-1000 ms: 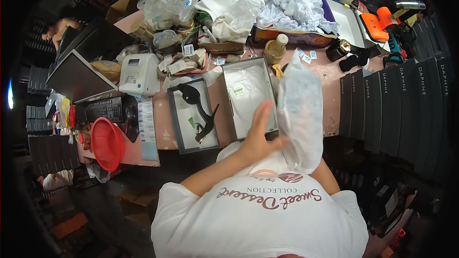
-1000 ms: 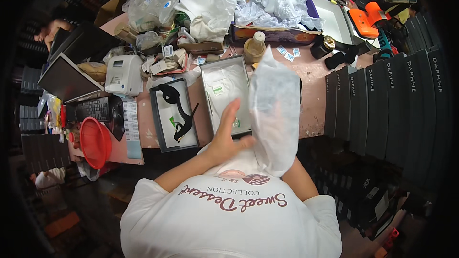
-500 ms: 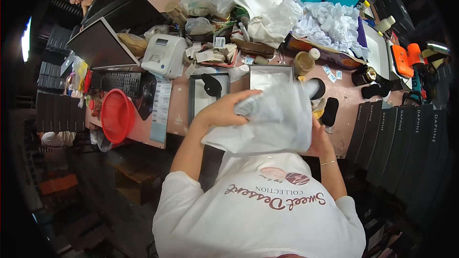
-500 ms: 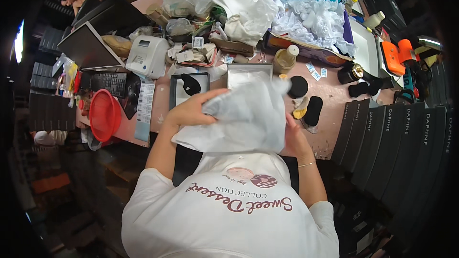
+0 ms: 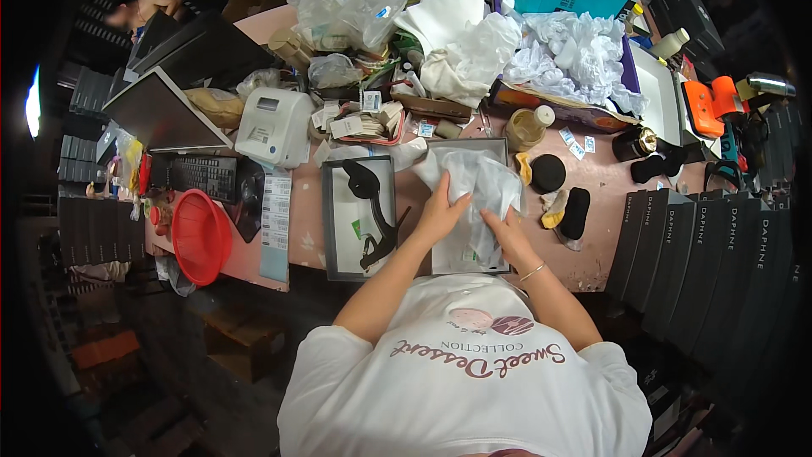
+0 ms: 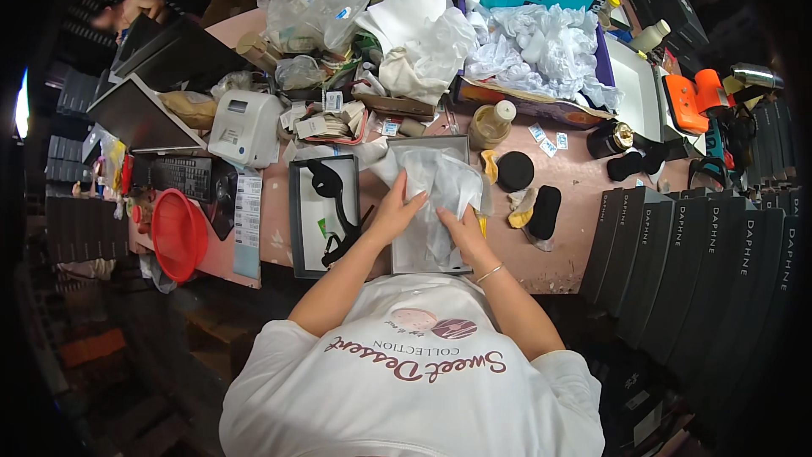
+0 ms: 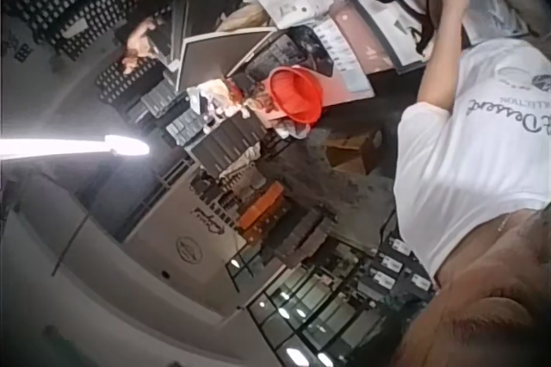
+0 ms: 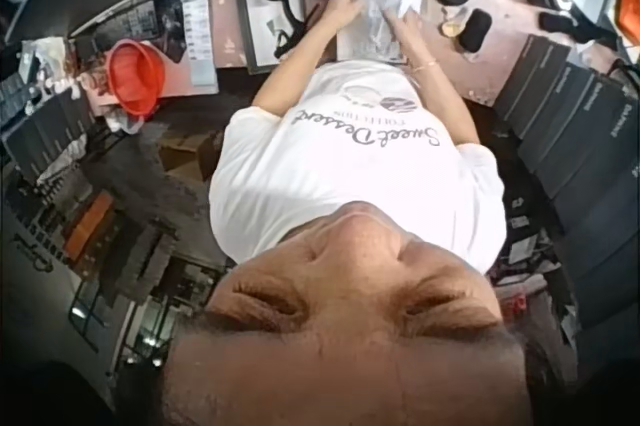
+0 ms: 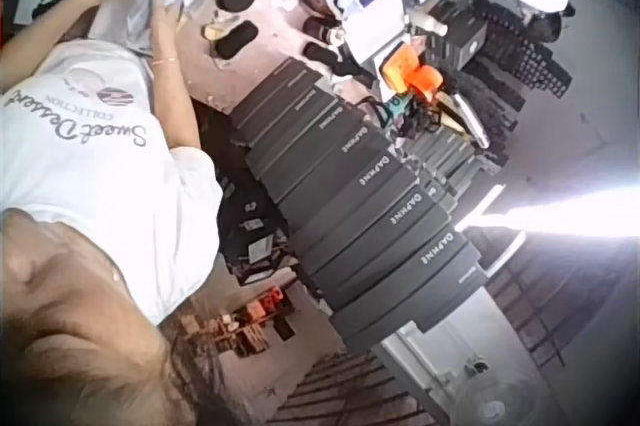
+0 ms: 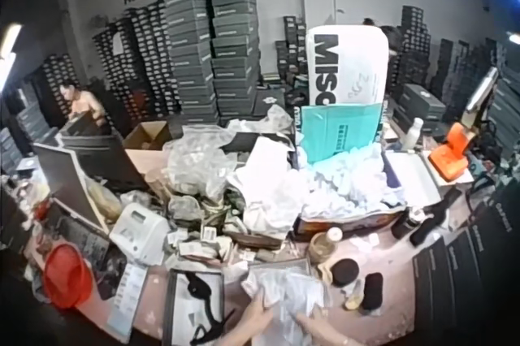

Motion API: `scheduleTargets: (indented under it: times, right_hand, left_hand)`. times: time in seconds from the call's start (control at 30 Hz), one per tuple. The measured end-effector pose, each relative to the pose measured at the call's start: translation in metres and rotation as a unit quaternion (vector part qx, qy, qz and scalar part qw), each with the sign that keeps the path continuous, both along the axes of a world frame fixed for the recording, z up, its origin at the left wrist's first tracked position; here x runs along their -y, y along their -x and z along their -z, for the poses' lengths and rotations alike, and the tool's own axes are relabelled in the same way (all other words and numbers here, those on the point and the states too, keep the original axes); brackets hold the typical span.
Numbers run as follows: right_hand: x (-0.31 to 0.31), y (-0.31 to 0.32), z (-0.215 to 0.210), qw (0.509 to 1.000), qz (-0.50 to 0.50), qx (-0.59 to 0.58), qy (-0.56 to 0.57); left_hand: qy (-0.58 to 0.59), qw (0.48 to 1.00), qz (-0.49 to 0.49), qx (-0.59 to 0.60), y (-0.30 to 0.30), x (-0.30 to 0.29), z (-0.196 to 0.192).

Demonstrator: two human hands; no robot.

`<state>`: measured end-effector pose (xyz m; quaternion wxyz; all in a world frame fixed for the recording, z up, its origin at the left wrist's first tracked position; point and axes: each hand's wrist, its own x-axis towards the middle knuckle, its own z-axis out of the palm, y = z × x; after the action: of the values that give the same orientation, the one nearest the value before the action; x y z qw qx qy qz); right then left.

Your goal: Packing shoes into boxes, including wrapping them in protective materials.

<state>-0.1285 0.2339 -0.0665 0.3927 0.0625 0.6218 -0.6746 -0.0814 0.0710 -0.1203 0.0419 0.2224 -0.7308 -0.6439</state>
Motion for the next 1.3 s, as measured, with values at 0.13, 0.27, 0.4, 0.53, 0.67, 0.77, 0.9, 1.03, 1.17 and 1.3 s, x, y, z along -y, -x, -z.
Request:
scheduleTargets:
  times: [0.13,0.27,0.4,0.53,0.67,0.77,0.9,1.03,1.17,1.3]
  right_hand:
    - [-0.003,-0.006,0.046,0.965,-0.080,-0.248,-0.021]
    - [0.006,0.012,0.076,0.967,-0.111,-0.228,-0.034]
    - [0.007,0.023,0.115,0.916,-0.121,-0.313,-0.220]
    - [0.019,0.028,0.067,0.949,-0.129,-0.181,-0.225]
    - [-0.007,-0.013,0.045,0.893,-0.090,-0.398,-0.193]
    - [0.001,-0.037,0.000,0.874,-0.178,-0.436,-0.123]
    - [0.018,-0.047,-0.034,0.901,-0.329,-0.283,-0.002]
    - [0.025,-0.046,-0.054,0.883,-0.322,-0.340,0.031]
    - [0.028,-0.035,-0.072,0.839,-0.400,-0.359,-0.082]
    - [0.013,-0.025,-0.014,0.761,-0.408,-0.462,-0.203]
  left_hand:
    - [-0.131,0.988,-0.078,0.028,0.013,-0.034,0.015]
    - [-0.133,0.983,-0.109,-0.065,0.006,-0.046,0.031]
    - [0.088,0.991,-0.020,-0.094,-0.011,-0.030,-0.005]
    - [0.334,0.924,-0.163,-0.090,-0.044,0.033,-0.058]
    - [0.158,0.952,-0.157,0.211,-0.106,0.120,0.015]
    - [-0.160,0.953,-0.180,0.184,-0.112,0.131,0.043]
    - [-0.274,0.935,-0.131,0.183,-0.110,0.140,0.040]
    - [-0.288,0.933,-0.214,0.039,-0.096,0.092,-0.042]
    - [-0.246,0.941,-0.223,-0.071,-0.080,0.023,-0.051]
    - [-0.504,0.845,-0.177,-0.014,-0.075,-0.026,-0.055]
